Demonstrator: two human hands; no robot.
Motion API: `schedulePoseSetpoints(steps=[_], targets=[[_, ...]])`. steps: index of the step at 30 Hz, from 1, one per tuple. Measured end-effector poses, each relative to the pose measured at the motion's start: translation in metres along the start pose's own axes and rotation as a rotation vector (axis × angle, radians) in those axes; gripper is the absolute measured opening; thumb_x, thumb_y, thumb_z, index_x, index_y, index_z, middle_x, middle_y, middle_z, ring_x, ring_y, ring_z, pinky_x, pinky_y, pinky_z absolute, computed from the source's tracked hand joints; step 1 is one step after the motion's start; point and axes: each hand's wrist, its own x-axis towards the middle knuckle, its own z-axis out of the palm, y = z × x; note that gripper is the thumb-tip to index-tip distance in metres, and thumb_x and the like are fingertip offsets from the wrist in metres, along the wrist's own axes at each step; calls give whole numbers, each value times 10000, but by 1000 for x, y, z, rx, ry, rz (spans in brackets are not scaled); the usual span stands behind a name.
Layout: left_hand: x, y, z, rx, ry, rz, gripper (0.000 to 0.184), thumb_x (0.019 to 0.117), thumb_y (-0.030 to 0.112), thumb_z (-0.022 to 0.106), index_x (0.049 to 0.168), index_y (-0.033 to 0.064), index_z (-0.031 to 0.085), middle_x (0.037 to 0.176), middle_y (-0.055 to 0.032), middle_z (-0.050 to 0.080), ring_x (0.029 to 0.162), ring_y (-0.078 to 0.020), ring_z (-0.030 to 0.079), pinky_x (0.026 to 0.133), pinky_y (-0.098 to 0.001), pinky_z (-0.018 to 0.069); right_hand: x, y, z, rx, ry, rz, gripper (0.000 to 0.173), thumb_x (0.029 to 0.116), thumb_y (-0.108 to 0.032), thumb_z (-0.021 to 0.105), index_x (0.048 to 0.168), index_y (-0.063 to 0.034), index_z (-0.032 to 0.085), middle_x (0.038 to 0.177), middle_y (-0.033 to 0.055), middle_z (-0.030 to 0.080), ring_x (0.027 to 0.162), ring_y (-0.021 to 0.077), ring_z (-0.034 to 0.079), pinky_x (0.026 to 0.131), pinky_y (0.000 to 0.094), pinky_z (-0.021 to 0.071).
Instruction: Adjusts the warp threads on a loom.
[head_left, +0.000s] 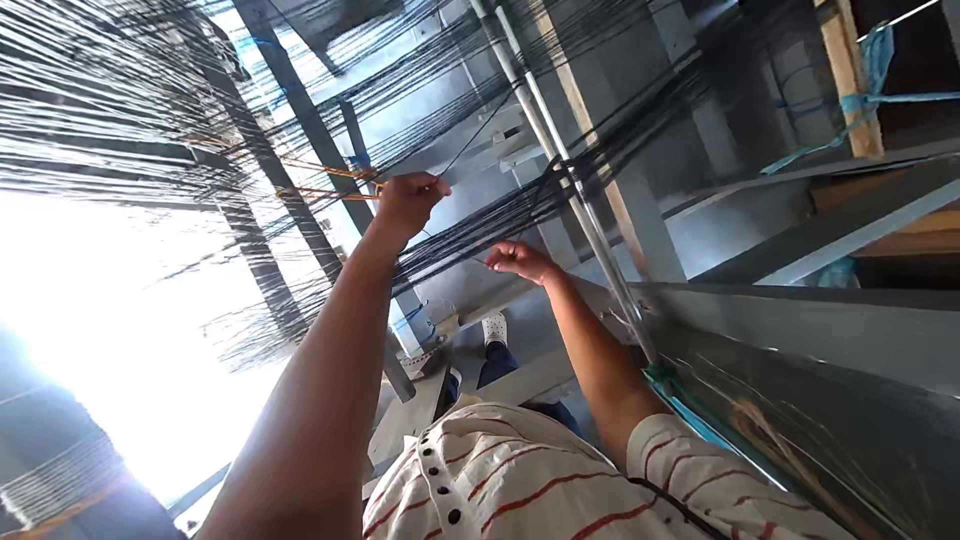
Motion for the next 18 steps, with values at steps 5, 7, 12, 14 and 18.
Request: schedulePoseSetpoints(steps=[5, 7, 12, 14, 18], targets=[[-8, 6, -5, 43, -17, -110, 258, 1061, 160, 542, 1203, -23, 657, 1033, -167, 679, 891, -204, 651, 868, -406, 530, 5, -7, 30, 150, -77, -53, 436, 999, -89, 549, 1412, 47, 508, 836, 35, 686, 677, 52, 623, 674, 249, 553], [-17, 16, -9, 126, -20, -127, 340, 1074, 204, 527, 1306, -26, 622, 1170, -240, 675, 1076, -332, 655, 986, -527, 484, 7, -9, 41, 170, -19, -3, 354, 1059, -99, 466, 1371, 41, 555, 829, 34, 681, 645, 47, 602, 629, 234, 532], [-49, 56, 5, 359, 93, -140, 428, 1068, 306, 517, 1370, 19, 611, 1398, -262, 572, 1354, -448, 494, 1095, -691, 348, 11, -10, 62, 205, 181, 12, 326, 1083, -122, 401, 1231, 52, 634, 755, 6, 638, 591, 37, 562, 586, 212, 509], [-62, 60, 16, 363, 188, -55, 381, 1057, 273, 524, 1323, 30, 646, 1415, -239, 557, 1367, -426, 478, 1100, -655, 357, 9, -13, 68, 240, 241, 0, 310, 1082, -127, 409, 1169, 44, 652, 685, -28, 582, 567, 25, 528, 572, 204, 487], [-99, 35, 46, 226, 446, 385, 259, 1024, 155, 529, 982, -47, 685, 902, -191, 654, 823, -296, 635, 761, -453, 520, -4, -24, 72, 279, 343, 9, 261, 1077, -122, 426, 1067, -5, 659, 643, -69, 532, 545, 11, 510, 564, 198, 496]])
